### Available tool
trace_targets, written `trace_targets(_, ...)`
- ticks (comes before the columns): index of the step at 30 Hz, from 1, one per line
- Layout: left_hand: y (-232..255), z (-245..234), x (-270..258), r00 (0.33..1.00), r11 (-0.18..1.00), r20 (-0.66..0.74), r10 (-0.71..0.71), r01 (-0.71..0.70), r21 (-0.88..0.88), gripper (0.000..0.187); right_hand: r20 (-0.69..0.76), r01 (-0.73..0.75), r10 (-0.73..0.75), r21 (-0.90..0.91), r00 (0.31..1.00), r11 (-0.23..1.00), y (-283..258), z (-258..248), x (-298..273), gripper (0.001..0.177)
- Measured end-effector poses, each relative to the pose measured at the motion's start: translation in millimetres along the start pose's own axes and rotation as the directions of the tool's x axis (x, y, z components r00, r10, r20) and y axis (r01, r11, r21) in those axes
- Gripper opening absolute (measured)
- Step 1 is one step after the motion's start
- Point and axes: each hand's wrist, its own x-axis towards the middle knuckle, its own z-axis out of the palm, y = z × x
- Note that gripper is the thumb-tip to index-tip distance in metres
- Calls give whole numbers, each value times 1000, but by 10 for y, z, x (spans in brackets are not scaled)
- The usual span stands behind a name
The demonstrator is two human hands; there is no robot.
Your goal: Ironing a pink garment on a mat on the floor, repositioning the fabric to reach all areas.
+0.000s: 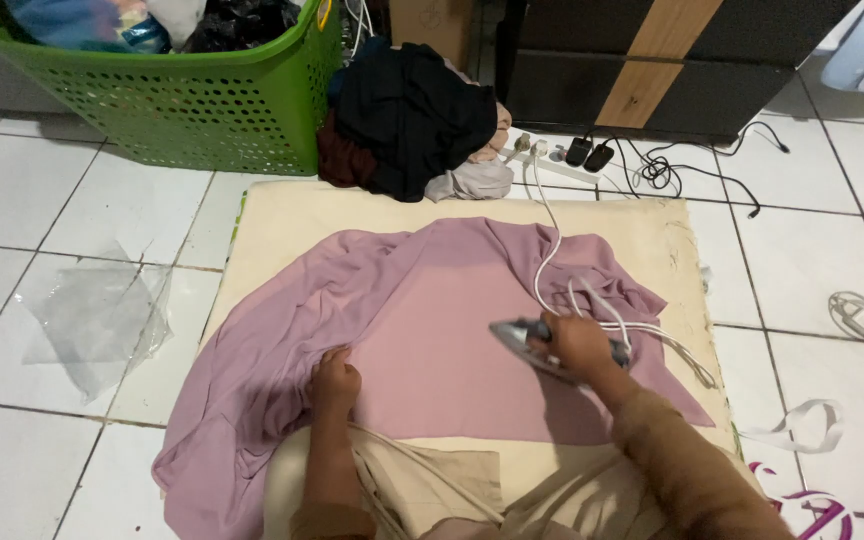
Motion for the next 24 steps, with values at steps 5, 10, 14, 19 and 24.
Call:
trace_targets(5,-9,25,5,996,998,-64,55,-56,-16,47,-89,-101,102,12,991,995,-436,31,313,45)
trace_targets(10,-91,165,35,965,991,-223,137,-135,24,42,-41,148,-146,32,988,989,-1216,292,-200,46)
trace_targets(14,-30,23,-43,984,994,-141,107,-107,10,44,-75,388,-383,71,921,919,-1454,458,-674,48)
trace_targets(19,-50,-21,-38,963,980,-195,186,-195,-26,43,-96,275,-278,-44,956,961,-1057,413,-791,58)
trace_targets(24,49,-143,-10,989,1000,146,-9,6,26,49,-7,-228,228,39,974,973,-426,373,-404,56)
